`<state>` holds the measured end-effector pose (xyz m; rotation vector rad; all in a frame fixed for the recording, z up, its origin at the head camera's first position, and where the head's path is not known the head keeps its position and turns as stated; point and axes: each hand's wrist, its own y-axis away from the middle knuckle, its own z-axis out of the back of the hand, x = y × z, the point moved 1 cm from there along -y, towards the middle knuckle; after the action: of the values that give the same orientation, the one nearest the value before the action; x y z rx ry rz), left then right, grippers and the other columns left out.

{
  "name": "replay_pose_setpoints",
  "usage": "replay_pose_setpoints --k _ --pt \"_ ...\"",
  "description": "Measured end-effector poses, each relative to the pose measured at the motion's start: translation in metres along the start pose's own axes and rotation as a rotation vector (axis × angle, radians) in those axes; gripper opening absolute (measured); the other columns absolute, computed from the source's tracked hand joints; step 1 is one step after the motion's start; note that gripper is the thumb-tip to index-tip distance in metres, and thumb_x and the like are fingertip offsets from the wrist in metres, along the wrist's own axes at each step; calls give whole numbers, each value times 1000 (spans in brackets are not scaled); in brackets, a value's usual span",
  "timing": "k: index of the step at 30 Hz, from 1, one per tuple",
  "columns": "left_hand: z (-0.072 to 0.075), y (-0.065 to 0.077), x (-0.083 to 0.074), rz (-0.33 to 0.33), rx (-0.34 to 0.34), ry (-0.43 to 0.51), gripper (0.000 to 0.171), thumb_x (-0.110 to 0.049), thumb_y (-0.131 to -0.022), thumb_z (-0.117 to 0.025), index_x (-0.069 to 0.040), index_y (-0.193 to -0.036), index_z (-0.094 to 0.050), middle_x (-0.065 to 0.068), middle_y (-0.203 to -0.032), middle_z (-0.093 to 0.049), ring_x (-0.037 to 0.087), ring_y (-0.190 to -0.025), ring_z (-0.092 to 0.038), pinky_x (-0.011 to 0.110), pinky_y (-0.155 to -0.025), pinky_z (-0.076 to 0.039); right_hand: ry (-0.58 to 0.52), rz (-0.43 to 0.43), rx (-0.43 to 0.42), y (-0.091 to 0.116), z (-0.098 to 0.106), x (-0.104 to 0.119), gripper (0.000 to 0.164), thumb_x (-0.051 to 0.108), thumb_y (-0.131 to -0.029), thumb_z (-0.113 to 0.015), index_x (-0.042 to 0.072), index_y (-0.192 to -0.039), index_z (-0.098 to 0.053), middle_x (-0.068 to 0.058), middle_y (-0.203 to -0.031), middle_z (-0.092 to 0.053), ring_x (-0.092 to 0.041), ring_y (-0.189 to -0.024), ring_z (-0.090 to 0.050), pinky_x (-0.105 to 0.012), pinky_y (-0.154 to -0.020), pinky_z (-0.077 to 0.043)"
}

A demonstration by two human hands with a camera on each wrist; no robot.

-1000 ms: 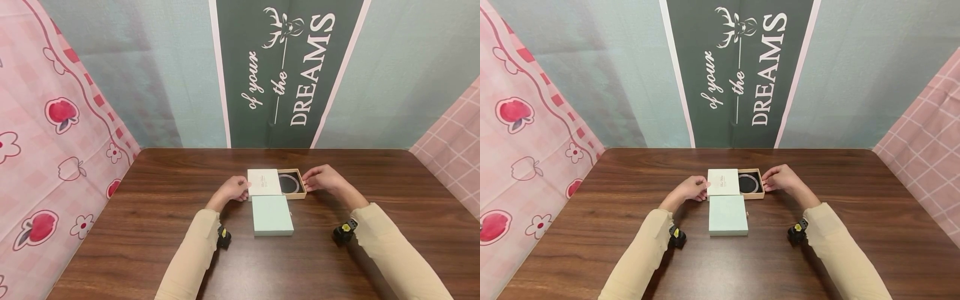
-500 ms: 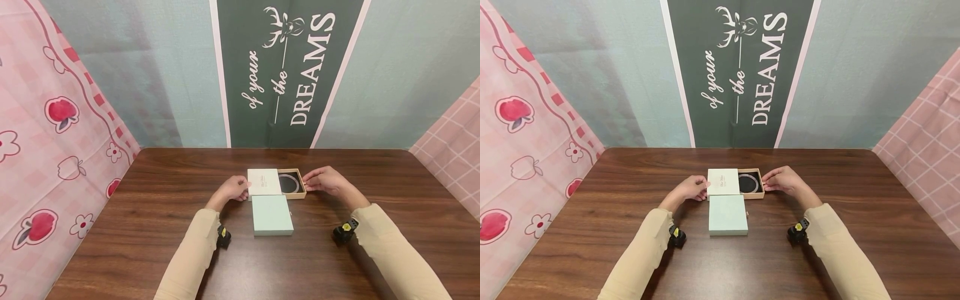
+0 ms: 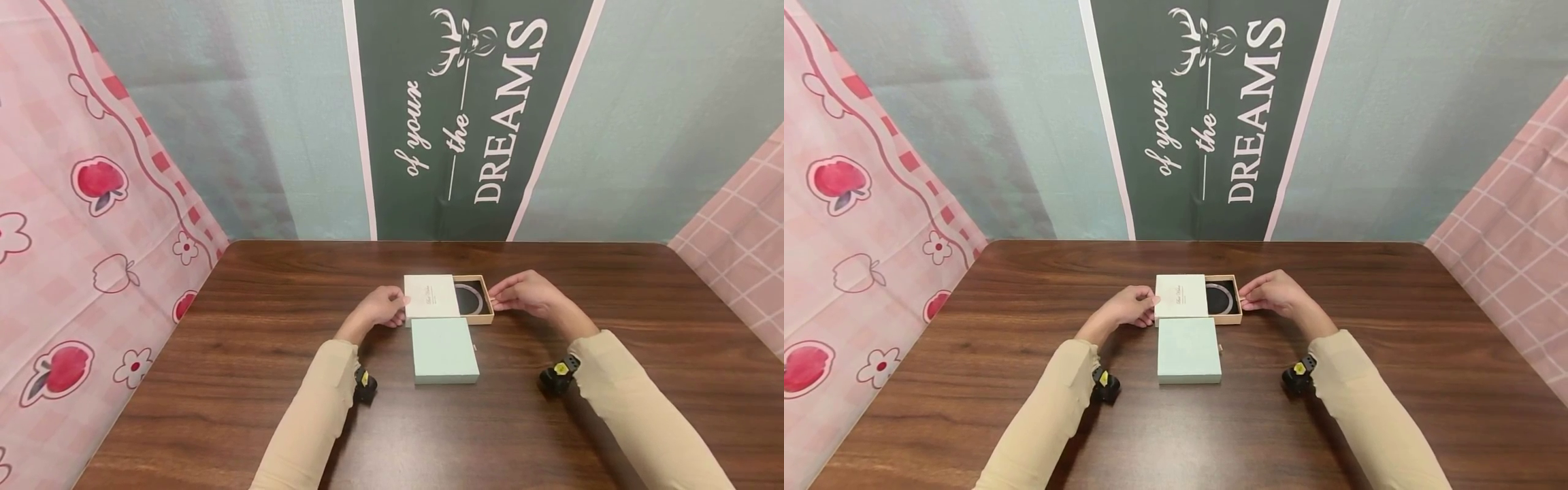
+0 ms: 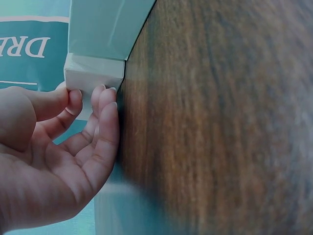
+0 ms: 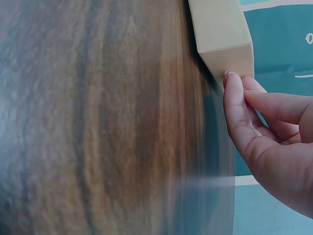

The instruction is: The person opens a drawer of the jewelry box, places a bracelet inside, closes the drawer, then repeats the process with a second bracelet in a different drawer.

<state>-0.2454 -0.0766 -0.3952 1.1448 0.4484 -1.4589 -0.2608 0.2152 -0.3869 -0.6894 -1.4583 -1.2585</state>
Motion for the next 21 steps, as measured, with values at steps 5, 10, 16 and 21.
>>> replay_pose_setpoints --k 5,10,16,21 --pt "0 0 0 -6 -1 -1 22 -19 -95 -50 -3 -81 -53 9 -71 -57 16 -60 -54 25 -58 -51 -4 4 10 -1 -3 -1 21 -15 -84 -48 -23 -103 -53 -14 -80 -65 -20 -71 -64 -35 -74 -52" --pt "0 0 0 -7 -2 -9 22 -20 -95 -50 -3 -82 -53 9 -72 -57 16 -61 -55 25 -59 -51 -4 1 15 -2 -5 0 21 -15 -85 -49 -23 -104 -53 -15 -81 -65 -20 -72 -64 -36 -74 -52" --pt "0 0 0 -12 5 -8 22 -19 -95 -50 -2 -82 -53 9 -72 -57 16 -61 -55 25 -59 -51 3 -3 15 -2 -7 0 25 -14 -85 -50 -25 -107 -50 -16 -82 -65 -21 -73 -65 -37 -76 -51" --pt "0 0 1 -15 4 -6 21 -19 -95 -50 -3 -81 -53 9 -71 -57 16 -60 -55 25 -58 -51 7 1 21 -2 -10 0 25 -13 -85 -51 -24 -108 -50 -17 -83 -65 -22 -73 -65 -38 -77 -51"
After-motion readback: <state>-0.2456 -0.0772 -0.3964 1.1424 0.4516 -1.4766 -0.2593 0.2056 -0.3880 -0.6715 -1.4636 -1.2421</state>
